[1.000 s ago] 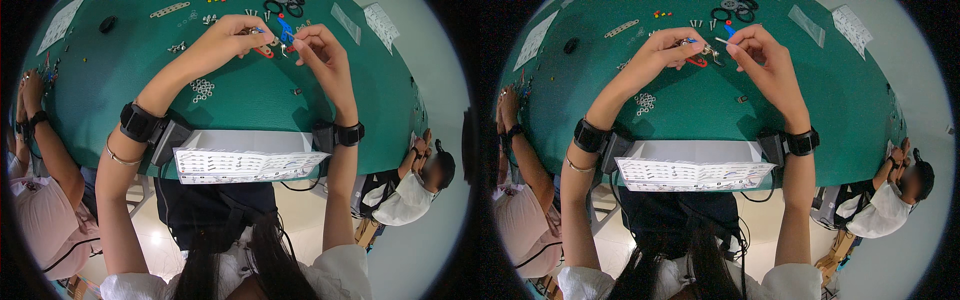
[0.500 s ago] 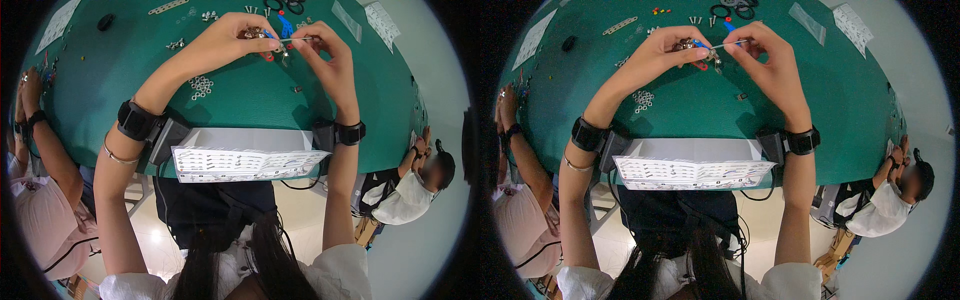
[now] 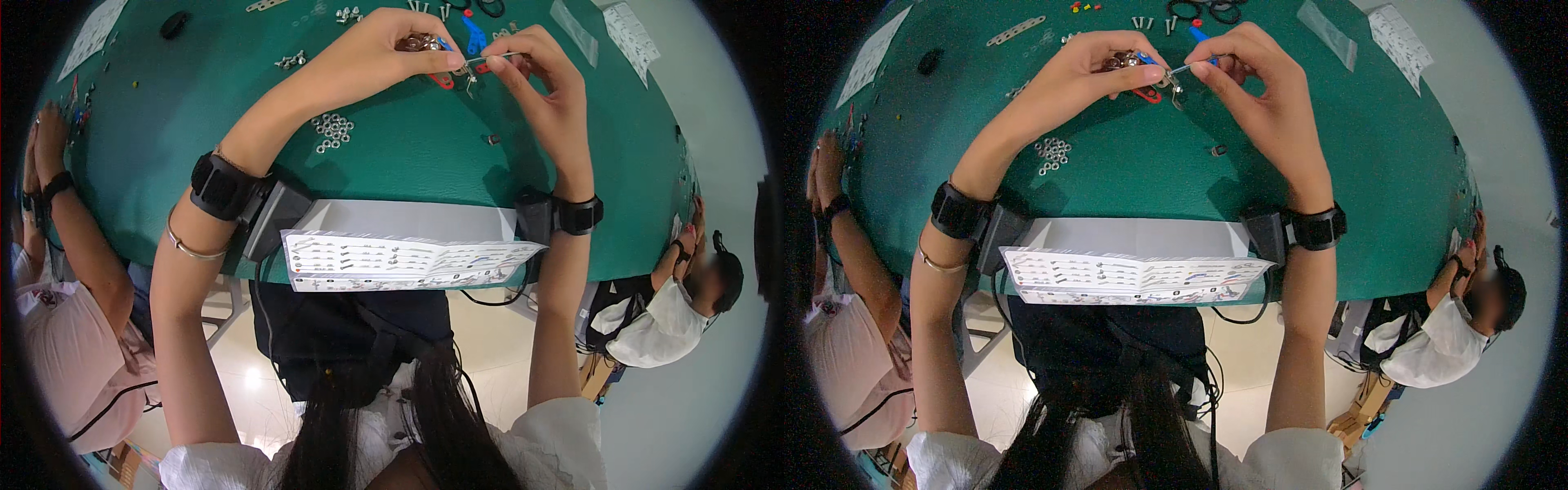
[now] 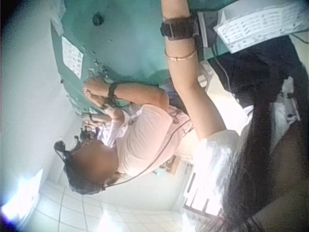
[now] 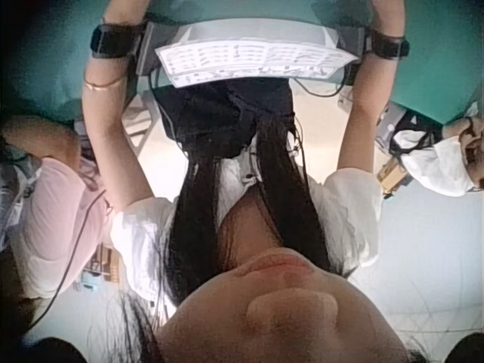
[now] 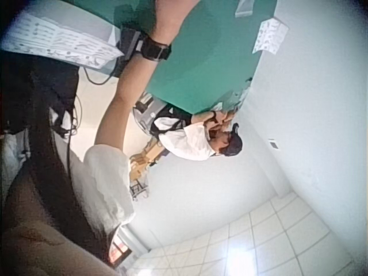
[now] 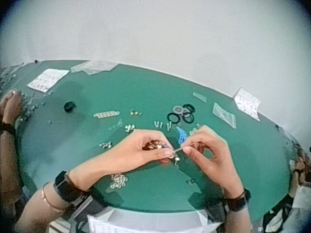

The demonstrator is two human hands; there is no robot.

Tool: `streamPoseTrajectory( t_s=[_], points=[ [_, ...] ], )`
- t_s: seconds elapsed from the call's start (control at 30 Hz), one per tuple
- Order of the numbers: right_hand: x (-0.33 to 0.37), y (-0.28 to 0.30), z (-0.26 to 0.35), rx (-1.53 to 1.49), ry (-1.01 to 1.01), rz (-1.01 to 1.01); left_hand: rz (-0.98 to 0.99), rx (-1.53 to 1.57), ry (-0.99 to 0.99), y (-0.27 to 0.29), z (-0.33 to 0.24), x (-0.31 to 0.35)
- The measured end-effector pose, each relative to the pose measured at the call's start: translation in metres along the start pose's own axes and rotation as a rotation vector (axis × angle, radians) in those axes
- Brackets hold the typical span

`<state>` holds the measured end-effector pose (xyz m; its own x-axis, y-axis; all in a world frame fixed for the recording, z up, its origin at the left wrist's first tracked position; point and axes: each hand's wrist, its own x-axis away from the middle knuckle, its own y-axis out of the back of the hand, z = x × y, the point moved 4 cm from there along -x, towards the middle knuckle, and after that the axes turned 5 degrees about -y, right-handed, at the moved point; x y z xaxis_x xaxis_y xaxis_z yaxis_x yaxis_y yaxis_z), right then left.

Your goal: The person assembles a toy model by hand, connecting metal and plastic parts using small screws and nuts.

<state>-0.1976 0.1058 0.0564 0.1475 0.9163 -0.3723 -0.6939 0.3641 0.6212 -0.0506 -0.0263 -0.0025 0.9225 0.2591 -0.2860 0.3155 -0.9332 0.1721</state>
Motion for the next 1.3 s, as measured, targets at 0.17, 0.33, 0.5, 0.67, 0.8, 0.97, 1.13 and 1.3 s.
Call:
streamPoseTrajectory(
  t_s=[0.17, 0.33, 0.5, 0.67, 0.8, 0.97, 1.13, 1.3],
  points=[
    [-0.0011, 0.0000, 0.0015, 0.047, 0.030, 0.019, -0.006, 0.024, -0.003, -0.0021, -0.0030, 0.0007],
    [-0.0013, -0.0050, 0.0043, 0.041, 0.066, 0.039, -0.047, -0.001, -0.031, -0.0018, -0.0031, 0.0030],
    [-0.0004, -0.0096, 0.0033, 0.054, 0.038, 0.030, -0.007, -0.078, 0.030, 0.0015, -0.0021, 0.0046],
    [-0.0004, -0.0084, 0.0013, 0.078, 0.031, 0.019, -0.010, 0.041, 0.011, -0.0030, 0.0002, 0.0024],
    [0.0000, -0.0087, -0.0008, 0.063, 0.034, 0.012, 0.002, 0.120, -0.035, -0.0044, 0.0003, 0.0019],
    [-0.0007, -0.0080, -0.0020, 0.060, 0.045, 0.012, 0.023, 0.140, -0.014, -0.0023, -0.0010, 0.0022],
    [0.0002, -0.0060, -0.0026, 0.073, 0.059, 0.018, 0.031, 0.156, -0.015, -0.0056, -0.0051, 0.0004],
    [0.0005, -0.0078, -0.0025, 0.062, 0.045, 0.027, 0.046, 0.115, -0.010, -0.0066, -0.0060, 0.0012]
  ],
)
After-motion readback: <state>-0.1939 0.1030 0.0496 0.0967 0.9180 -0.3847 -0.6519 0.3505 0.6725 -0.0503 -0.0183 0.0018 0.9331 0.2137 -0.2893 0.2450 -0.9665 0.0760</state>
